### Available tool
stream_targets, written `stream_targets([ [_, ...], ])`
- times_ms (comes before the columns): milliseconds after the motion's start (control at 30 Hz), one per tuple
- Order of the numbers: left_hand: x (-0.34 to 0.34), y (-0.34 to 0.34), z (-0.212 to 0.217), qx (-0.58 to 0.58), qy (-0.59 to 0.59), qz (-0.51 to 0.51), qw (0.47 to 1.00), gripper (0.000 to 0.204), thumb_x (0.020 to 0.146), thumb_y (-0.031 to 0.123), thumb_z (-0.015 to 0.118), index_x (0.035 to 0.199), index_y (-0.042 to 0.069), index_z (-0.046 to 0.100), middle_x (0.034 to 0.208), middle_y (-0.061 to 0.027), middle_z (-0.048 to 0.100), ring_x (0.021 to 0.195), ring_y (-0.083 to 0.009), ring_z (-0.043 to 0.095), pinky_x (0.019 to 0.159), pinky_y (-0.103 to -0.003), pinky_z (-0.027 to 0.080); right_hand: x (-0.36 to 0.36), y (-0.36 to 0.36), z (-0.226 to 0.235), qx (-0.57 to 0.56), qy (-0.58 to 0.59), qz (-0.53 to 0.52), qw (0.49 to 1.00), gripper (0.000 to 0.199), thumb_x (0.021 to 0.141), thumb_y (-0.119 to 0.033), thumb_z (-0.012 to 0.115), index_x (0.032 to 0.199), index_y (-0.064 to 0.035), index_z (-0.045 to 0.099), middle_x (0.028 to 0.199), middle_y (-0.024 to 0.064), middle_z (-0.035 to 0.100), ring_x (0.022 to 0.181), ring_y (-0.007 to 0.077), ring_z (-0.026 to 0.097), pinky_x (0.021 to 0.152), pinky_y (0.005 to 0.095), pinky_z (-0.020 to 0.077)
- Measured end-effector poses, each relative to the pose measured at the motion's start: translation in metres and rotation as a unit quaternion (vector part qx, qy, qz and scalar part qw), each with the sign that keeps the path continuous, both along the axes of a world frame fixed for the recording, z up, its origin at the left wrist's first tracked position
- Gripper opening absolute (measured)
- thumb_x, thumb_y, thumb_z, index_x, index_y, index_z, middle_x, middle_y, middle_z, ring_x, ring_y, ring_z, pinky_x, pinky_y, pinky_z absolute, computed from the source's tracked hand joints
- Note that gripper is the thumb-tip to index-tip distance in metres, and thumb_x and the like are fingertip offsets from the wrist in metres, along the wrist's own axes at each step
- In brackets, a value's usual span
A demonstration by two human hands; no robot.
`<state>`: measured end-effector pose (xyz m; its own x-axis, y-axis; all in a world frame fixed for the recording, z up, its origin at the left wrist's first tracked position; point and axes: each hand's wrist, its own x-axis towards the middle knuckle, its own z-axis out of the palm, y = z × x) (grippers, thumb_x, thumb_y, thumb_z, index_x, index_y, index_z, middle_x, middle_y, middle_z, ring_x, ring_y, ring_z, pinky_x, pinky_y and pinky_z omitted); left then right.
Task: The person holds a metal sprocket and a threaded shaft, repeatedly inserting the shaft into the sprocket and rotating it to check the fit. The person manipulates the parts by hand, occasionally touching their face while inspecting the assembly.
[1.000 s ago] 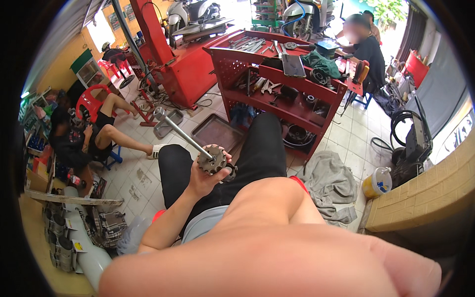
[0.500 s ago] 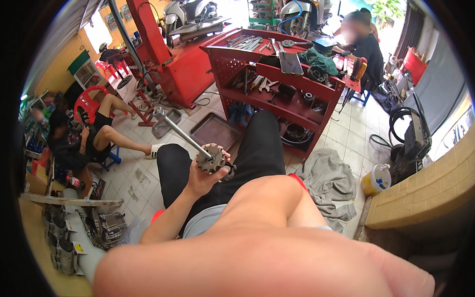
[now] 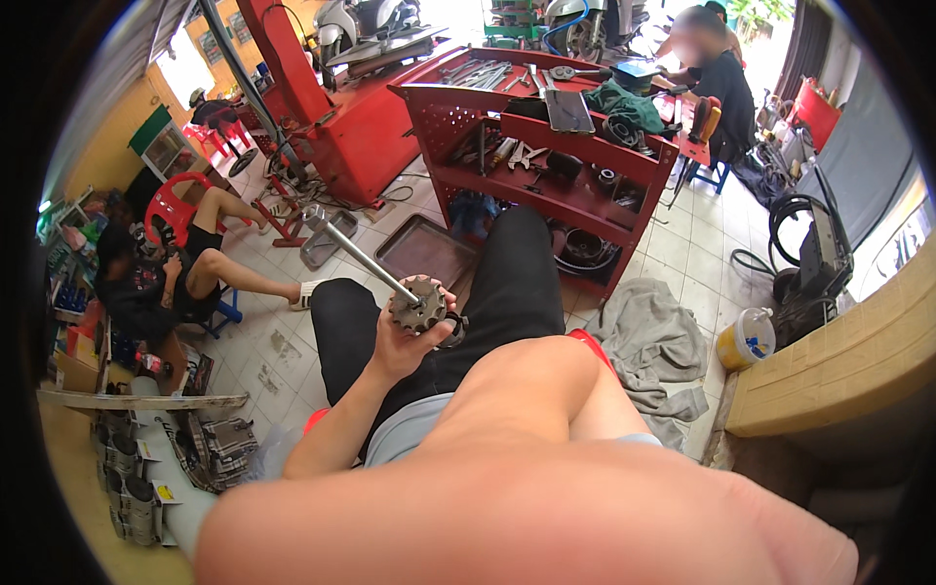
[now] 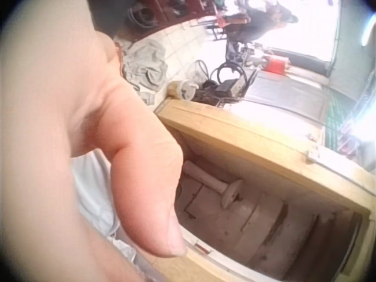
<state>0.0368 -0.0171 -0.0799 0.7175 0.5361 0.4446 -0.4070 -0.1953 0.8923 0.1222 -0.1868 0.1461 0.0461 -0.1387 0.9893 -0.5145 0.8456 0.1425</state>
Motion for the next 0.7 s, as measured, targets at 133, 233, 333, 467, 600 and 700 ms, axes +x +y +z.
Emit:
stream_targets([
  [133, -0.002, 0.001, -0.001, -0.001, 0.003, 0.004, 1.0, 0.054, 0.076, 0.008, 0.079, 0.121, 0.0, 0.05, 0.108, -0.0072, 0.058, 0.098, -0.0141, 0.06, 0.086, -0.03, 0.05, -0.003, 0.003, 0.001, 0.005, -0.001, 0.01, 1.0, 0.024, 0.067, -0.004, 0.044, 0.052, -0.0174, 0.03, 0.054, -0.0029, 0.034, 0.043, 0.0091, 0.031, 0.048, 0.0244, 0.0232],
  [233, -0.002, 0.001, -0.001, 0.01, 0.006, 0.006, 1.0, 0.054, 0.076, 0.008, 0.079, 0.121, 0.0, 0.05, 0.105, -0.0068, 0.059, 0.096, -0.0136, 0.06, 0.085, -0.029, 0.05, -0.006, 0.004, 0.002, 0.007, 0.002, 0.016, 1.0, 0.025, 0.065, -0.001, 0.043, 0.051, -0.0175, 0.03, 0.054, -0.003, 0.034, 0.042, 0.0088, 0.031, 0.047, 0.0242, 0.0227],
  [333, -0.003, 0.001, 0.0, 0.02, 0.008, 0.008, 1.0, 0.053, 0.076, 0.008, 0.079, 0.12, 0.001, 0.051, 0.102, -0.0066, 0.061, 0.094, -0.0132, 0.06, 0.084, -0.029, 0.05, -0.011, 0.004, 0.003, 0.01, 0.0, 0.027, 1.0, 0.027, 0.064, 0.002, 0.042, 0.05, -0.0176, 0.03, 0.054, -0.003, 0.034, 0.042, 0.0085, 0.031, 0.046, 0.0239, 0.0222],
  [467, -0.002, -0.002, 0.005, 0.022, 0.013, 0.014, 1.0, 0.051, 0.076, 0.007, 0.079, 0.118, 0.001, 0.051, 0.1, -0.0056, 0.062, 0.091, -0.0118, 0.06, 0.082, -0.028, 0.05, -0.015, 0.007, 0.006, 0.016, 0.004, 0.042, 0.999, 0.029, 0.063, 0.005, 0.042, 0.049, -0.0177, 0.029, 0.053, -0.0031, 0.033, 0.041, 0.008, 0.031, 0.045, 0.0236, 0.0216],
  [600, -0.002, -0.001, 0.005, 0.036, 0.016, 0.019, 0.999, 0.051, 0.075, 0.007, 0.08, 0.117, 0.001, 0.051, 0.093, -0.0025, 0.062, 0.087, -0.0085, 0.059, 0.077, -0.025, 0.05, -0.018, 0.011, 0.008, 0.023, -0.007, 0.075, 0.997, 0.032, 0.062, 0.009, 0.041, 0.048, -0.0179, 0.028, 0.053, -0.0032, 0.033, 0.041, 0.0076, 0.03, 0.044, 0.0233, 0.021],
  [700, -0.002, -0.006, 0.009, 0.005, 0.035, -0.002, 0.999, 0.051, 0.075, 0.008, 0.08, 0.116, 0.001, 0.051, 0.089, -0.0016, 0.06, 0.085, -0.0075, 0.058, 0.074, -0.023, 0.049, -0.018, 0.009, 0.009, 0.024, -0.022, 0.095, 0.995, 0.034, 0.06, 0.011, 0.04, 0.048, -0.018, 0.028, 0.053, -0.0032, 0.032, 0.04, 0.0073, 0.03, 0.043, 0.023, 0.0205],
])
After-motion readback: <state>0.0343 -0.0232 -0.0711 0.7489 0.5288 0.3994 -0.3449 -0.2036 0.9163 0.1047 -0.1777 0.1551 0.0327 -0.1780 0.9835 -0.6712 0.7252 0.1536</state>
